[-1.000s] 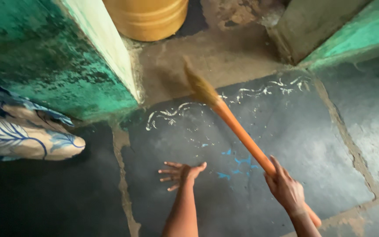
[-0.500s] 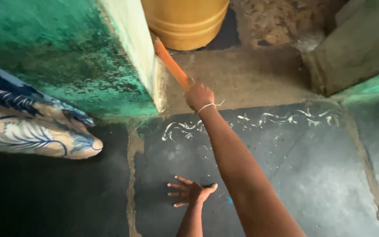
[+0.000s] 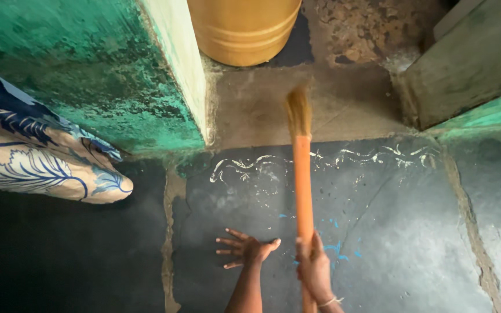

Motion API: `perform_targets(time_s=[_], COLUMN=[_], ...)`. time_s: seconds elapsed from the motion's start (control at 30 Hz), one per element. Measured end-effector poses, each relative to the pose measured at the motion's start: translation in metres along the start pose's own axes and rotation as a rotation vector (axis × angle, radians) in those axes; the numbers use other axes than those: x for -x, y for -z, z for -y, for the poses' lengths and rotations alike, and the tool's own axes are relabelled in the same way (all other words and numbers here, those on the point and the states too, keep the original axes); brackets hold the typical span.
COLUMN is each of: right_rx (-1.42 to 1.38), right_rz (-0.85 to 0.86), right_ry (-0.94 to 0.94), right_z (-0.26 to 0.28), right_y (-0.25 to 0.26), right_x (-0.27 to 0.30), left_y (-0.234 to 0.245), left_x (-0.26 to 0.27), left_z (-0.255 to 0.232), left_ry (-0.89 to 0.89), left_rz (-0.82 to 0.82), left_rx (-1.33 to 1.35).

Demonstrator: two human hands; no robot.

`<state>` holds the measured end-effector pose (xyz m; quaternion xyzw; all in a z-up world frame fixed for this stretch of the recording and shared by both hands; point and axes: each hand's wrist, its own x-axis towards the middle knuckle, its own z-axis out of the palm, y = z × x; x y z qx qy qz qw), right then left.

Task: The person sweeps a stone tiled floor with a handheld broom, gathering debris and moving the broom across the surface while sitting on the ground.

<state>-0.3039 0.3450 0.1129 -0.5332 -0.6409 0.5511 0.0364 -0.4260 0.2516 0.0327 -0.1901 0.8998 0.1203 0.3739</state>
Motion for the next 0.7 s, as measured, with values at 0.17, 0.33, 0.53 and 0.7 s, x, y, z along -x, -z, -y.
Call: perform_targets(time_s=[0.17, 0.33, 0.53, 0.7], right_rx=[0.126, 0.103, -0.193, 0.403], right_rz=[0.041, 0.209, -0.064, -0.231], right_ry=[0.775, 0.217, -0.118, 0.551], right_z=[0.037, 0.040, -0.026, 0.010], right_y=[-0.052, -0.030, 0.000, 0.008], right_x=[-0.044, -0.081, -0.012, -0.039], left_y=[-0.006, -0.001, -0.001, 0.002], left_x=[-0.006, -0.004, -0.003, 0.004], left_z=[-0.002, 0.000, -0.003, -0.001], left_ry=[0.020, 0.016, 0.014, -0.004], left_rz=[0.005, 0.023, 0.019, 0.006], left_rx=[-0.002, -0.003, -0.021, -0.016])
